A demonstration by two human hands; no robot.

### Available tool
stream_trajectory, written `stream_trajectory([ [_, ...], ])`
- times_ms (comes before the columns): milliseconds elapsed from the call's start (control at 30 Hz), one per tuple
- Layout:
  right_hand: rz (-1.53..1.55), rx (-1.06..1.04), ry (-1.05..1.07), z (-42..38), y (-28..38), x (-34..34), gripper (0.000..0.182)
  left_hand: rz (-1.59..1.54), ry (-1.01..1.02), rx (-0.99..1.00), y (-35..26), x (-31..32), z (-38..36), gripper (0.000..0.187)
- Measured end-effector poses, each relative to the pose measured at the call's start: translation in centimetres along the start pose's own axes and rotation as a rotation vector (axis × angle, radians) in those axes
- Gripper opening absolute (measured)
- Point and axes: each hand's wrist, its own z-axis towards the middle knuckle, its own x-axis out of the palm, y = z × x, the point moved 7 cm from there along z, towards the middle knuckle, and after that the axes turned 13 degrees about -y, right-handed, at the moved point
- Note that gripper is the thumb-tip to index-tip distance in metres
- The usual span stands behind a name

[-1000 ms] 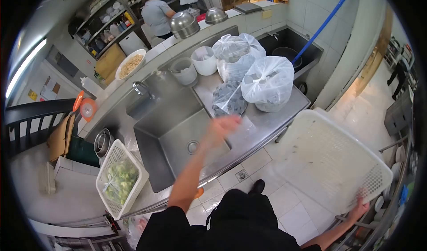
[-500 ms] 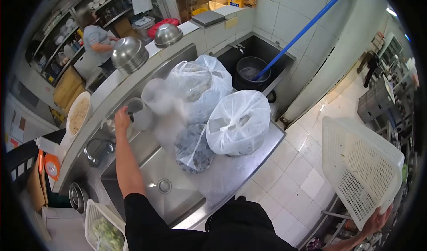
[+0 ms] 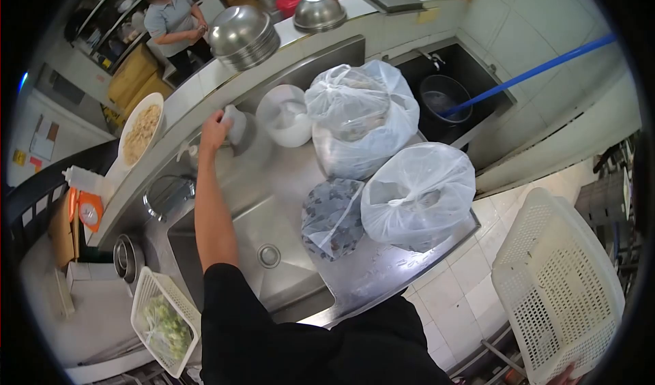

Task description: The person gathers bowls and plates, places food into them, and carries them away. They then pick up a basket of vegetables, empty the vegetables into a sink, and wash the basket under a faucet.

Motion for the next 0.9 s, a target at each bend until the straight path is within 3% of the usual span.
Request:
stream_trajectory([
  [33, 0.098, 0.017, -0.002, -0.1, 0.7, 0.9, 0.039, 0.007, -0.009, -0.008, -0.3, -0.6, -0.1, 0.016],
  [67, 0.071, -0.096, 0.036, 0.0, 1.9, 1.9, 0.043, -0.125, -0.02, -0.035, -0.6, -1.0, -0.3, 0.015],
  [133, -0.066, -0.101, 0.081, 0.8, -7.3, 1.3, 0.046, -0.268, -0.041, -0.058, -1.9, -1.6, -1.1, 0.017],
  [167, -0.217, -0.1, 0.127, 0.7, -11.1, 1.2, 0.049, -0.143, -0.094, 0.019, -3.2, -2.2, -1.6, 0.017],
  [200, -0.176, -0.085, 0.049, 0.3, -8.3, 2.8, 0.054, -0.018, -0.147, 0.1, -4.2, -2.5, -1.9, 0.017],
  [267, -0.226, 0.27, 0.284, -0.9, -10.3, 5.9, 0.036, -0.099, -0.237, 0.058, -4.1, -3.2, -2.4, 0.016],
  [300, -0.006, 0.471, 0.43, -1.8, -18.4, 6.8, 0.031, -0.187, -0.323, 0.02, -4.8, -2.6, -2.4, 0.015],
  [333, -0.142, 0.41, 0.387, -2.1, -12.9, 8.6, 0.027, -0.509, -0.329, -0.055, -7.1, -1.5, -2.9, 0.013],
  [367, -0.172, 0.449, 0.445, -2.3, -4.7, 11.2, 0.026, -0.827, -0.303, -0.149, -10.2, -0.6, -4.2, 0.012],
  [400, -0.101, 0.402, 0.264, -3.0, -14.3, 10.9, 0.025, -0.921, -0.206, -0.102, -15.9, 0.7, -6.1, 0.013],
  [467, 0.028, 0.432, 0.323, -4.4, -15.5, 15.5, 0.027, -1.062, -0.056, -0.061, -27.1, 5.3, -10.2, 0.014],
  [500, -0.126, 0.312, 0.245, -5.7, -20.2, 17.4, 0.03, -0.847, -0.006, 0.188, -33.1, 7.4, -12.7, 0.017],
  [533, -0.104, 0.349, 0.35, -6.5, -19.5, 20.7, 0.032, -0.619, 0.025, 0.437, -38.9, 9.5, -16.1, 0.021],
  [567, 0.305, 0.669, 0.359, -7.2, -13.2, 24.4, 0.031, -0.666, 0.145, 0.381, -44.2, 12.6, -19.6, 0.024],
  [600, 0.38, 0.813, 0.371, -8.2, -11.8, 27.2, 0.031, -0.778, 0.192, 0.448, -47.5, 17.5, -22.1, 0.026],
  [667, 0.456, 0.991, 0.437, -10.0, -11.5, 31.9, 0.03, -0.852, 0.551, 0.425, -55.3, 24.8, -28.7, 0.025],
  [700, 0.446, 1.034, 0.488, -10.5, -12.1, 34.2, 0.03, -0.576, 0.528, 0.577, -57.9, 28.1, -31.2, 0.027],
  [733, 0.465, 1.057, 0.489, -10.7, -12.8, 36.1, 0.03, -0.547, 0.38, 0.796, -59.1, 32.0, -32.7, 0.033],
  [767, 0.464, 1.081, 0.575, -11.2, -13.6, 38.0, 0.03, -0.519, 0.383, 0.811, -60.0, 32.9, -32.7, 0.033],
  [833, 0.463, 1.131, 0.665, -11.4, -16.2, 41.4, 0.03, -0.362, -0.185, 0.984, -60.9, 31.1, -32.0, 0.041],
  [900, 0.467, 1.129, 0.829, -12.3, -17.9, 44.1, 0.029, -0.245, -0.232, 0.849, -58.7, 30.8, -29.2, 0.047],
])
